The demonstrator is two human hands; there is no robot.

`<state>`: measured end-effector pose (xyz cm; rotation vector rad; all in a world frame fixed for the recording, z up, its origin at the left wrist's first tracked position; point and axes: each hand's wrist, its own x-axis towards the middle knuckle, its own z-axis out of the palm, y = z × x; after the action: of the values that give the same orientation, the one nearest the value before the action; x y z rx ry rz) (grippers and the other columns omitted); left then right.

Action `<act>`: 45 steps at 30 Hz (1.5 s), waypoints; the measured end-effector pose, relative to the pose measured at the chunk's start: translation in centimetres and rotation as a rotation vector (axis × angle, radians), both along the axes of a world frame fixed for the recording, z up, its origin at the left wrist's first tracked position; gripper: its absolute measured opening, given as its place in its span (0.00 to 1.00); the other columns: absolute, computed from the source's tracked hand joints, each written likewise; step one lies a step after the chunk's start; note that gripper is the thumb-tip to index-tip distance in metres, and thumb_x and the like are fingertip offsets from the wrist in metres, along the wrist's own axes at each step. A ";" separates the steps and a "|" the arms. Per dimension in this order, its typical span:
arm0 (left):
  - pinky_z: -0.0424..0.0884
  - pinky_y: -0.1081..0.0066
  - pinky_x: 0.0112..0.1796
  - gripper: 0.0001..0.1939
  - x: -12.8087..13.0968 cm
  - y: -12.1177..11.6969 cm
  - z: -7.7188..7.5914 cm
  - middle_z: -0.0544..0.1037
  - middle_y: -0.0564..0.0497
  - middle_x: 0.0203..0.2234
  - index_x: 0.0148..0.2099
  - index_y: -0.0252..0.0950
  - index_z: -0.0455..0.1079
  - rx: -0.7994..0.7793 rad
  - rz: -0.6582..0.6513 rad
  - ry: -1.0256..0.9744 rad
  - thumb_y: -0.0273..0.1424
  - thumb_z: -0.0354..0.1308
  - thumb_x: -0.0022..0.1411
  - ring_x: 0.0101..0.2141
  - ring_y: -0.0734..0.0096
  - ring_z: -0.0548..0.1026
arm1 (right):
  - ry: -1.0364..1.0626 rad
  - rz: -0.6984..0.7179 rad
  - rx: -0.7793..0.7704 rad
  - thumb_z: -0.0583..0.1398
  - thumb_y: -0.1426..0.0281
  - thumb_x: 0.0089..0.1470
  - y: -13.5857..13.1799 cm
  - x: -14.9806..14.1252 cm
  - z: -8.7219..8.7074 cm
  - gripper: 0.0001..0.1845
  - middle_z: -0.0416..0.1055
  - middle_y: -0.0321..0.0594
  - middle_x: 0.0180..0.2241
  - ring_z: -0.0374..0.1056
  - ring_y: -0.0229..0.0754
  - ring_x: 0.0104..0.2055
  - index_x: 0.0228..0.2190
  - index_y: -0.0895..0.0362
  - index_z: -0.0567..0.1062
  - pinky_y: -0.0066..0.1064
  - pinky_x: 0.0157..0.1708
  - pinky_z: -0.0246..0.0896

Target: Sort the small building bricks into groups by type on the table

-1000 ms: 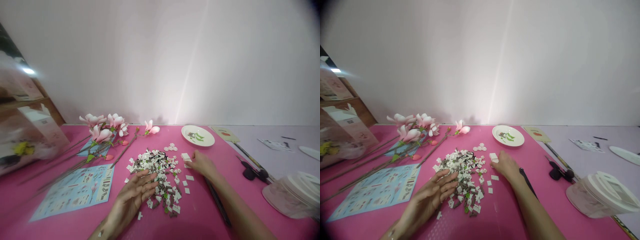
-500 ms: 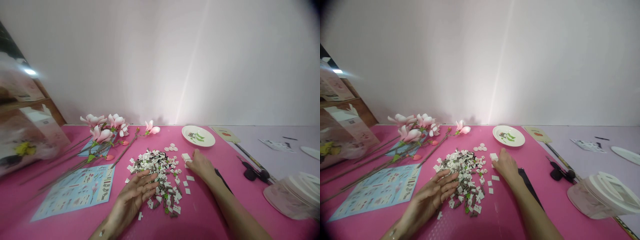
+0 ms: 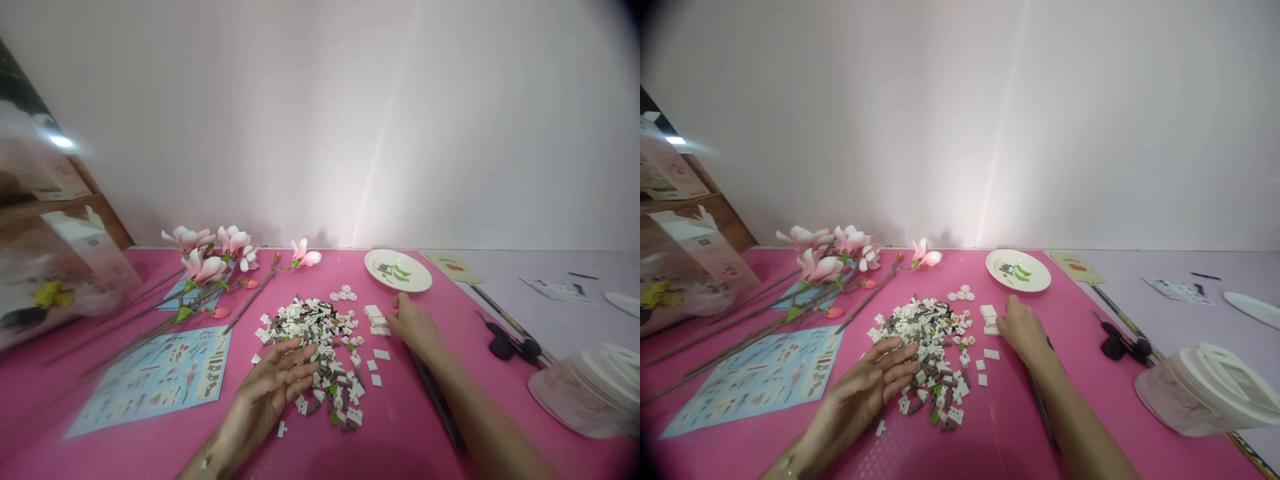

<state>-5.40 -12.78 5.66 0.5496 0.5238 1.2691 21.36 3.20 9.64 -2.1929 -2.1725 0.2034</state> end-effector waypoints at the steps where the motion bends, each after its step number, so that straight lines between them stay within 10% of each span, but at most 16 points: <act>1: 0.57 0.52 0.57 0.23 0.0 0.0 0.0 0.70 0.39 0.57 0.56 0.36 0.65 -0.003 0.001 0.002 0.27 0.58 0.58 0.54 0.50 0.70 | -0.014 0.001 -0.016 0.53 0.70 0.56 -0.4 -0.1 0.2 0.07 0.70 0.44 0.32 0.68 0.44 0.32 0.38 0.59 0.65 0.29 0.26 0.48; 30: 0.67 0.58 0.52 0.20 -1.0 0.5 1.1 0.73 0.42 0.53 0.53 0.37 0.69 0.051 0.169 0.059 0.27 0.58 0.57 0.49 0.56 0.75 | -0.031 0.110 0.078 0.55 0.65 0.58 0.0 -0.5 -4.0 0.08 0.67 0.42 0.31 0.65 0.43 0.31 0.34 0.58 0.63 0.30 0.25 0.46; 37: 0.59 0.61 0.57 0.08 -2.8 1.2 -0.4 0.78 0.50 0.44 0.42 0.39 0.72 -0.026 0.799 0.564 0.34 0.59 0.60 0.52 0.61 0.71 | 0.020 0.178 0.216 0.52 0.67 0.60 -2.3 -1.8 -1.2 0.08 0.70 0.43 0.32 0.66 0.44 0.33 0.32 0.56 0.68 0.30 0.26 0.51; 45: 0.48 0.54 0.62 0.18 -3.2 2.3 -3.7 0.69 0.46 0.58 0.55 0.39 0.70 0.011 0.626 1.162 0.33 0.51 0.64 0.63 0.58 0.57 | 0.154 0.574 0.300 0.48 0.75 0.60 -5.1 -7.9 -4.1 0.21 0.69 0.52 0.54 0.64 0.52 0.56 0.50 0.60 0.73 0.45 0.53 0.60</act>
<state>-8.63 -10.43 1.97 1.1885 1.7575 1.4376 13.43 -1.90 5.53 -1.3226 -2.4869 0.0550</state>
